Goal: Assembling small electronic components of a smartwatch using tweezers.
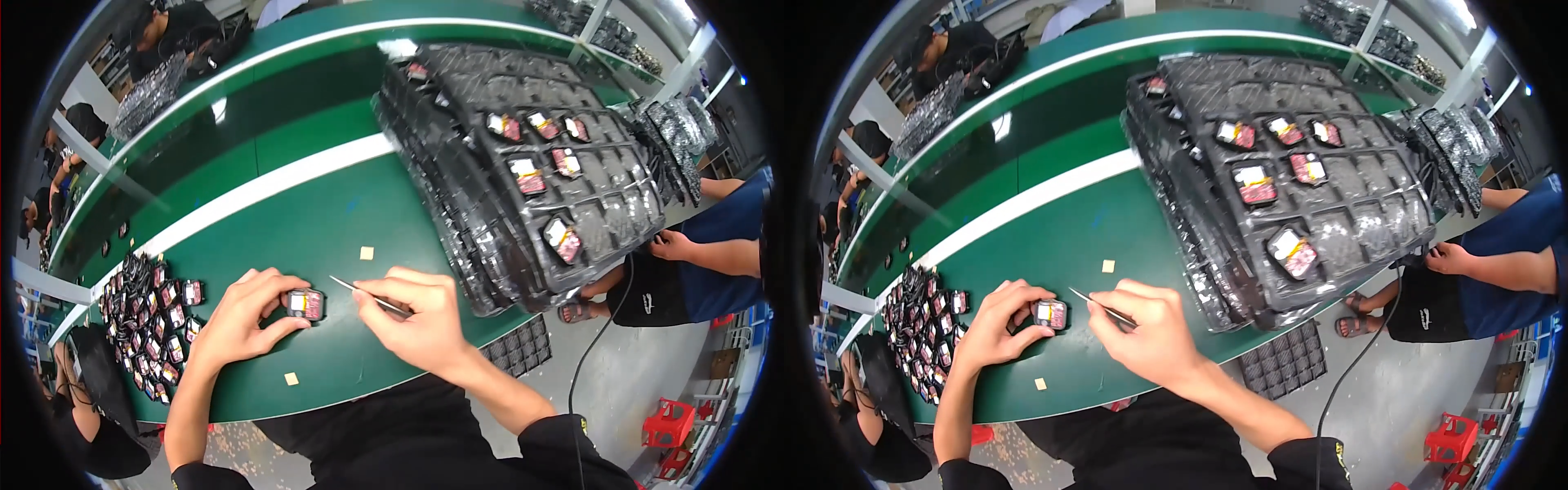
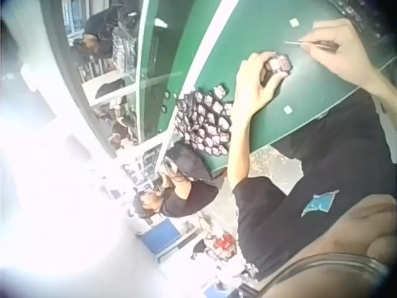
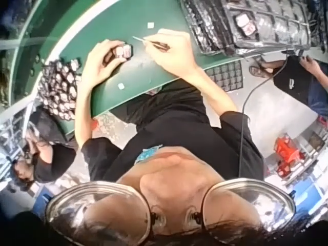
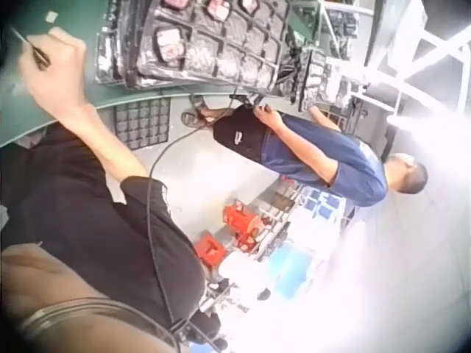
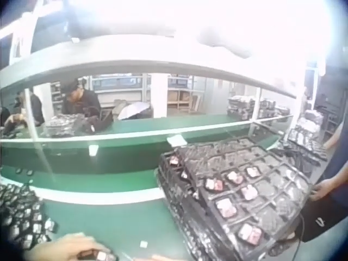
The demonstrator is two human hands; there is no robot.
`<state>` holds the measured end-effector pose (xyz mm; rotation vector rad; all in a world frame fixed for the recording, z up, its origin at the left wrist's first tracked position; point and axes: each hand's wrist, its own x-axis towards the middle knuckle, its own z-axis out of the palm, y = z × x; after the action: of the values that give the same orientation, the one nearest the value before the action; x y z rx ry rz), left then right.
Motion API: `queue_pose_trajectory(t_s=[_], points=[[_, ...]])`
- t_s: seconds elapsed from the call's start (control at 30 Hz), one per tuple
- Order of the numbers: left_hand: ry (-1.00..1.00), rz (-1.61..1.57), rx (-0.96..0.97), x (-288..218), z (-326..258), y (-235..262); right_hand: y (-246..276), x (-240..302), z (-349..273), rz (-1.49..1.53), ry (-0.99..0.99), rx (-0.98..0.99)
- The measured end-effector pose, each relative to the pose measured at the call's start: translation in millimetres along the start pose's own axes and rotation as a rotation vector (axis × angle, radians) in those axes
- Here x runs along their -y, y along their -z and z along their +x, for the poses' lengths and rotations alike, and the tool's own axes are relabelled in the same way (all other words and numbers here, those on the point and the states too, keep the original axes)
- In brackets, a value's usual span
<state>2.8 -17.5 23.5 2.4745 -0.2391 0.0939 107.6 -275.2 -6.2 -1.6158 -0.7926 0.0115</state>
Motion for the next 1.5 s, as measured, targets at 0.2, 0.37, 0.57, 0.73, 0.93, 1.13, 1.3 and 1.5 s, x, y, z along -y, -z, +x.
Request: queue_pose_trajectory(t_s=[0.2, 0.37, 0.57, 0.73, 0.93, 1.13, 1.3, 1.5], points=[[-0.184, -0.175, -0.238, -24, 83, 25, -3, -5, 0, 0.016, 0.008, -0.029], [-0.475, -0.079, -0.199, -69, 222, 35, -3, -6, 2, 0.002, 0.012, -0.005], [-0.465, 0.063, -0.242, -50, 285, 20, -4, -4, 1, -0.014, -0.005, 0.025], [-0.513, 0.057, -0.092, -44, 260, 12, -4, -8, 1, 0.015, -0.014, 0.034], [-0.583, 0.127, -0.049, -45, 256, 21, -4, -1, 2, -0.029, 0.011, 0.081], [-0.594, 0.09, -0.079, -45, 248, 17, -4, -2, 1, -0.047, 0.004, 0.074], [-0.566, 0.067, -0.15, -38, 239, 11, 0, 0, 3, -0.075, 0.002, 0.118], [-0.648, 0.003, -0.18, -31, 242, 9, -2, 0, 3, -0.101, 0.014, 0.13]])
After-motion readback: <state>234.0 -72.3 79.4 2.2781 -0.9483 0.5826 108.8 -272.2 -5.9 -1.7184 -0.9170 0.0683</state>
